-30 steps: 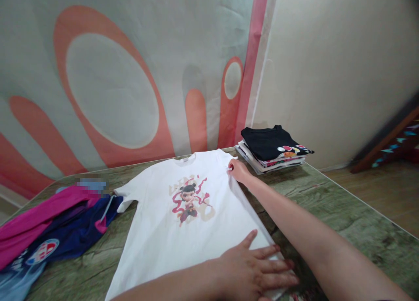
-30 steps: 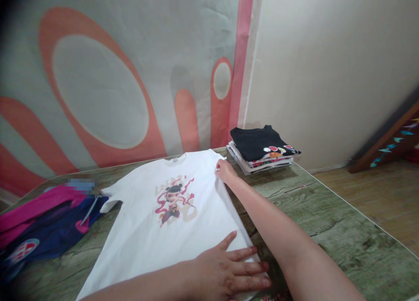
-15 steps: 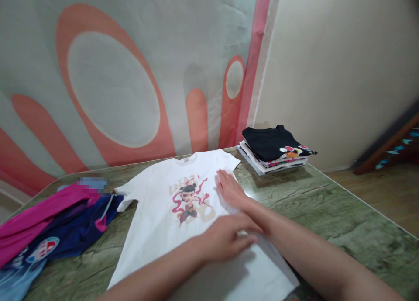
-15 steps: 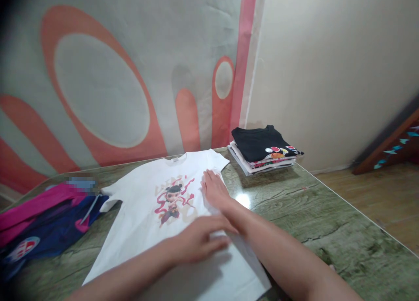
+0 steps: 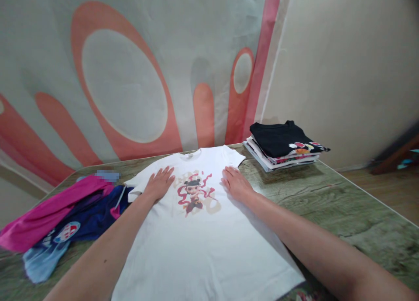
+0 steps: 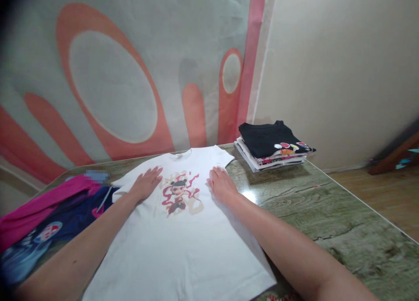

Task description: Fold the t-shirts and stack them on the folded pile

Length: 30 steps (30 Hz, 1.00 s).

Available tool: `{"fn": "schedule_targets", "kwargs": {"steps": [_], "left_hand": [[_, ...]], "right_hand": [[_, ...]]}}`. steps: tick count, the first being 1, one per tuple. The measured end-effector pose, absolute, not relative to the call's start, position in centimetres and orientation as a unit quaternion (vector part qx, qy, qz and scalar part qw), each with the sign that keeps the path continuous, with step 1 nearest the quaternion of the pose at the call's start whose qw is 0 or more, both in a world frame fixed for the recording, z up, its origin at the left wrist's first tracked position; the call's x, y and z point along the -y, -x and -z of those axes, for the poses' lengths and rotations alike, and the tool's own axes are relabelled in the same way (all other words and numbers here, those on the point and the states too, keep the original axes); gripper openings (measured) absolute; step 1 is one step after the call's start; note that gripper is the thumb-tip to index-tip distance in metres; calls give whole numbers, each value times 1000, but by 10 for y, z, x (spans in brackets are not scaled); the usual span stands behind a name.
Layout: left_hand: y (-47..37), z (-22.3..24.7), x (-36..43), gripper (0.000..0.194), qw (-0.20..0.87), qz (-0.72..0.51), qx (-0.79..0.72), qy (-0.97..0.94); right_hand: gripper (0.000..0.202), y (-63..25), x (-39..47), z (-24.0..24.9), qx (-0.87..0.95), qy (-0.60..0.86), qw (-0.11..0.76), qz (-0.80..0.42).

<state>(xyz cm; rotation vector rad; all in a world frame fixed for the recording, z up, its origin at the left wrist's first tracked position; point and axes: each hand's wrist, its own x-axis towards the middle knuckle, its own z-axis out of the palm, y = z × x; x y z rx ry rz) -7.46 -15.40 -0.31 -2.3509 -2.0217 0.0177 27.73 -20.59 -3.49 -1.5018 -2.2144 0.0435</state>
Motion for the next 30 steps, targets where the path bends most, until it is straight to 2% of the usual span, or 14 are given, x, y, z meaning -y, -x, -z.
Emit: {"fn": "schedule_targets", "kwargs": {"steps": [3, 5, 7, 12, 19, 22, 26, 30], "left_hand": [[39, -9, 172, 48, 69, 10, 638, 767], [-2, -11, 197, 47, 83, 57, 536, 838], [-37, -9, 228, 50, 19, 41, 418, 907], [-44, 0, 280, 54, -30, 52, 399, 915], [48, -17, 239, 49, -53, 62, 572, 816], [66, -33, 204, 41, -79, 87, 585, 802], [87, -48, 157, 45, -1, 125, 684, 719], [126, -50, 132, 45, 1, 110, 775, 623]], "right_hand": [[41, -277, 204, 37, 806, 544, 233, -15], [40, -278, 203, 38, 806, 544, 234, -12], [40, -278, 204, 37, 805, 543, 238, -6], [38, -279, 206, 33, 811, 531, 247, -3], [40, -276, 205, 34, 809, 539, 235, -21], [40, -276, 205, 34, 810, 537, 233, -22], [41, -277, 205, 36, 814, 536, 225, -16], [42, -278, 203, 38, 816, 534, 221, -4]]}}
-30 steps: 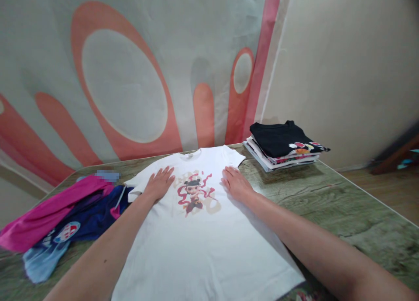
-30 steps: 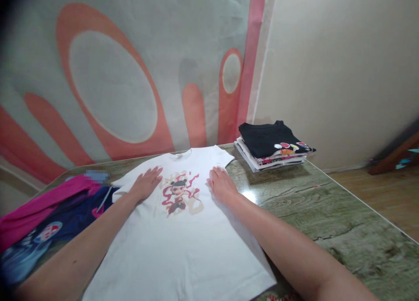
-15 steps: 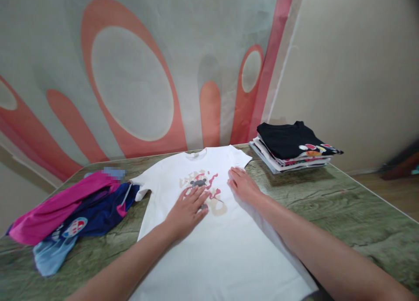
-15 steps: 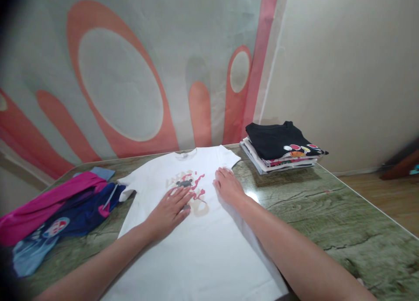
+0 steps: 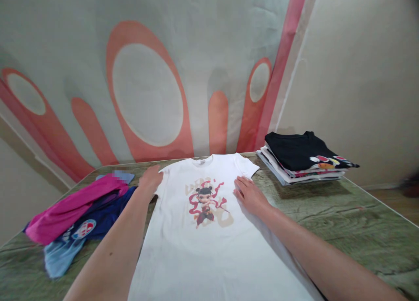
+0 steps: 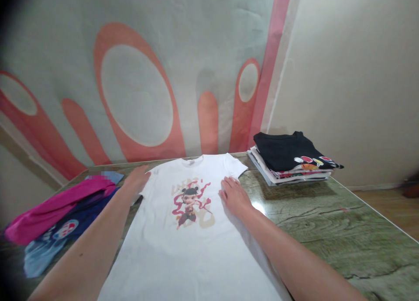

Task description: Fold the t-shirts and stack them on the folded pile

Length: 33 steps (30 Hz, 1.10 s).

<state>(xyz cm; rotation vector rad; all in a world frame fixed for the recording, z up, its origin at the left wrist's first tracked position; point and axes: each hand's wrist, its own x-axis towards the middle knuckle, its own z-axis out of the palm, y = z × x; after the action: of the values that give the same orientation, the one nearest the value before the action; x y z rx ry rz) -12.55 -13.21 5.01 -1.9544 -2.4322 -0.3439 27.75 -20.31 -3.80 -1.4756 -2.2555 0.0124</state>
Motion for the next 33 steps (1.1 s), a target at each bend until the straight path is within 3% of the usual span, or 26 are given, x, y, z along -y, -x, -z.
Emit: {"fn": "schedule_targets", "kwargs": {"steps": [9, 14, 17, 20, 26, 30, 32, 33], "left_hand": [[176, -63, 151, 23, -12, 113, 811, 574], [175, -79, 193, 16, -313, 24, 752, 580], [163, -78, 219, 24, -371, 46, 730, 573], [151, -72, 231, 33, -337, 89, 729, 589], [130, -58, 230, 47, -258, 12, 746, 614], [128, -47, 217, 36, -67, 107, 774, 620], [128, -41, 210, 36, -59, 156, 775, 609], [127, -39, 207, 36, -106, 191, 774, 594]], "right_hand": [[41, -277, 203, 37, 822, 522, 228, 5], [41, -276, 203, 37, 819, 526, 230, -13], [42, -276, 203, 37, 821, 524, 227, -7], [42, -277, 203, 37, 822, 523, 227, -3], [39, -278, 203, 35, 820, 518, 242, -16], [38, -278, 203, 36, 817, 518, 252, -17], [38, -278, 202, 38, 817, 518, 253, -15], [38, -278, 202, 38, 818, 518, 251, -12]]}}
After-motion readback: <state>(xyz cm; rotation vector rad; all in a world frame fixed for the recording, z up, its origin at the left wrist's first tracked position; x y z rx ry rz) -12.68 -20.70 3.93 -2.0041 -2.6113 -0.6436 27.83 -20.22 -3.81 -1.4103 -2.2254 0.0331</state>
